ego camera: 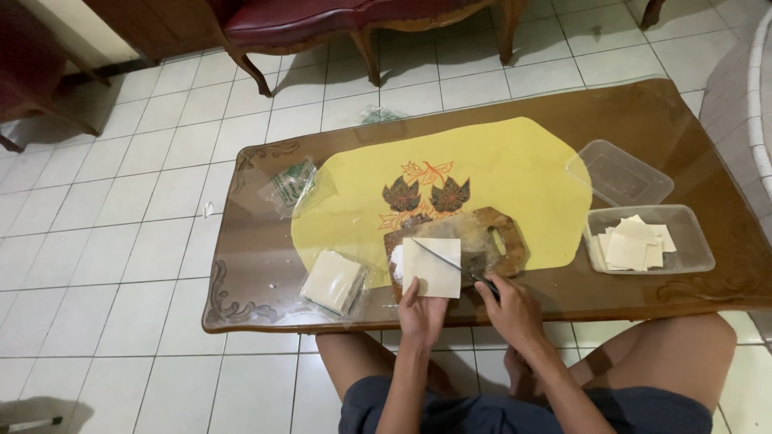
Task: Cutting square pastry sheets into smaller pieces using a knife on a wooden board
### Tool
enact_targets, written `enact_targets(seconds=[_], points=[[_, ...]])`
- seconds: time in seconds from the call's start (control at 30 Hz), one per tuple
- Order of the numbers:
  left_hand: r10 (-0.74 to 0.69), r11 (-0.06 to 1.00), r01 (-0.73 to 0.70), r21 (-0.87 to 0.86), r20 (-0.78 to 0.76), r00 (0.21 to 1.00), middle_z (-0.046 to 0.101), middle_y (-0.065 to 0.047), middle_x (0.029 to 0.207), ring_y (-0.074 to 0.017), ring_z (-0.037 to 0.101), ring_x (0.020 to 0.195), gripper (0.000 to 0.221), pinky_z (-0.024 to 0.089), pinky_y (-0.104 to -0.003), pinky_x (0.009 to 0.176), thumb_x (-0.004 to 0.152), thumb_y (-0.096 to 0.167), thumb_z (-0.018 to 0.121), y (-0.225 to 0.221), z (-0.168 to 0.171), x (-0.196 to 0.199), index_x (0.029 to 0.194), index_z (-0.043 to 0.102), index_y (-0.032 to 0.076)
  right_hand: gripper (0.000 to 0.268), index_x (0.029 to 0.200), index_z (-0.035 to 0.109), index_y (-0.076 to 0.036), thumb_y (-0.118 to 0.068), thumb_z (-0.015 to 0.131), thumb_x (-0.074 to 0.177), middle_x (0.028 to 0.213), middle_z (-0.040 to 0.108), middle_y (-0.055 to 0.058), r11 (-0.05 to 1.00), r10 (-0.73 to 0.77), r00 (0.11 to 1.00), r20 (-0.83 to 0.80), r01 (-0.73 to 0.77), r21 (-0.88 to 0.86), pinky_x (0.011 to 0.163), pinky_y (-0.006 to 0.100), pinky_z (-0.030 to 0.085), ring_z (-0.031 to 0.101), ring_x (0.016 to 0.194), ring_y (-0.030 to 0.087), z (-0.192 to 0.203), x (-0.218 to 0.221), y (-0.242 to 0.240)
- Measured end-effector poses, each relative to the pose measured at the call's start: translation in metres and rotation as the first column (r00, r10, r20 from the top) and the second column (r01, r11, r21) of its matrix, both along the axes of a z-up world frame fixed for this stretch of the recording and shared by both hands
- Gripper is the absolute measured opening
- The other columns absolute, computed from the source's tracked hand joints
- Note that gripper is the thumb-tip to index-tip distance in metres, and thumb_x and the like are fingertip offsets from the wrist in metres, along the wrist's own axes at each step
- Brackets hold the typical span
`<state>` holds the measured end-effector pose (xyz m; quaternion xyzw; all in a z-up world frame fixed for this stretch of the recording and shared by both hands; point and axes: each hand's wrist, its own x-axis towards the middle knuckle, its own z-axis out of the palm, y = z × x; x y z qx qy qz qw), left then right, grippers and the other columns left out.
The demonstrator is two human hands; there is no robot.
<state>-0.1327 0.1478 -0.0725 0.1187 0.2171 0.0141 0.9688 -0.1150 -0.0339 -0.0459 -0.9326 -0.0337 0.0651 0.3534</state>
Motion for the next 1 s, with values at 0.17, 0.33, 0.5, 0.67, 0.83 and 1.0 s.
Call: enact_targets(seconds=[0.17,0.33,0.5,0.67,0.83,1.0], points=[[0.028,0.999,-0.028,-0.017,-0.019,0.999,0.047,-0.011,0.151,-0.0358,0.047,0.139,0.051,0.031,-0.056,0.124,0.102,0.021,0.043,0.003,0.001,-0.001,0.152,0.04,0.01,0.041,0.108,0.074,-0.007,-0.043,0.055,0.104,0.075,0.074,0.017,0.999,0.017,1.0,0.023,-0.018,0.05,0.054,0.039,0.057,0.074,0.065,0.032,0.008,-0.001,0.004],[0.02,1.0,-0.02,0.005,-0.017,1.0,0.049,-0.012,0.15,-0.0364,0.049,0.137,0.05,0.033,-0.057,0.123,0.102,0.022,0.045,0.005,-0.012,0.001,0.15,0.042,0.009,0.038,0.107,0.075,-0.009,-0.042,0.055,0.104,0.077,0.075,0.017,0.997,0.016,1.0,0.024,-0.017,0.082,0.054,0.037,0.058,0.074,0.067,0.029,-0.003,0.003,0.005],[0.059,0.998,-0.06,-0.021,-0.036,0.998,0.046,-0.012,0.153,-0.0374,0.045,0.141,0.052,0.03,-0.056,0.124,0.102,0.019,0.045,0.007,0.001,-0.004,0.152,0.041,0.009,0.038,0.109,0.075,-0.008,-0.041,0.057,0.103,0.073,0.073,0.014,1.0,-0.007,1.0,0.029,0.007,0.0,0.054,0.038,0.055,0.074,0.065,0.031,-0.015,0.009,0.0],[0.077,0.997,-0.078,-0.024,-0.035,0.996,0.044,-0.015,0.155,-0.0392,0.042,0.142,0.057,0.026,-0.058,0.126,0.096,0.013,0.049,0.011,0.0,-0.006,0.152,0.04,0.008,0.034,0.105,0.076,-0.008,-0.035,0.056,0.105,0.065,0.069,0.014,0.99,-0.062,0.998,-0.001,0.062,0.126,0.052,0.036,0.051,0.066,0.056,0.025,0.002,0.008,-0.007],[0.115,0.989,-0.118,-0.086,-0.036,0.993,0.041,-0.016,0.157,-0.0407,0.039,0.144,0.067,0.022,-0.059,0.128,0.087,0.003,0.052,0.008,0.01,-0.001,0.153,0.039,0.008,0.041,0.107,0.075,-0.007,-0.043,0.056,0.103,0.062,0.069,0.017,0.986,-0.042,0.999,-0.012,0.043,0.16,0.051,0.039,0.049,0.064,0.054,0.028,0.01,0.009,-0.003],[0.077,0.97,-0.087,-0.227,-0.054,0.996,0.043,-0.013,0.157,-0.0358,0.041,0.144,0.069,0.021,-0.059,0.128,0.085,0.006,0.05,0.003,0.029,0.009,0.153,0.039,0.007,0.04,0.115,0.074,-0.009,-0.043,0.058,0.101,0.082,0.077,0.022,0.983,0.128,0.992,-0.023,-0.124,0.135,0.066,0.044,0.059,0.076,0.075,0.038,0.036,0.002,0.007]])
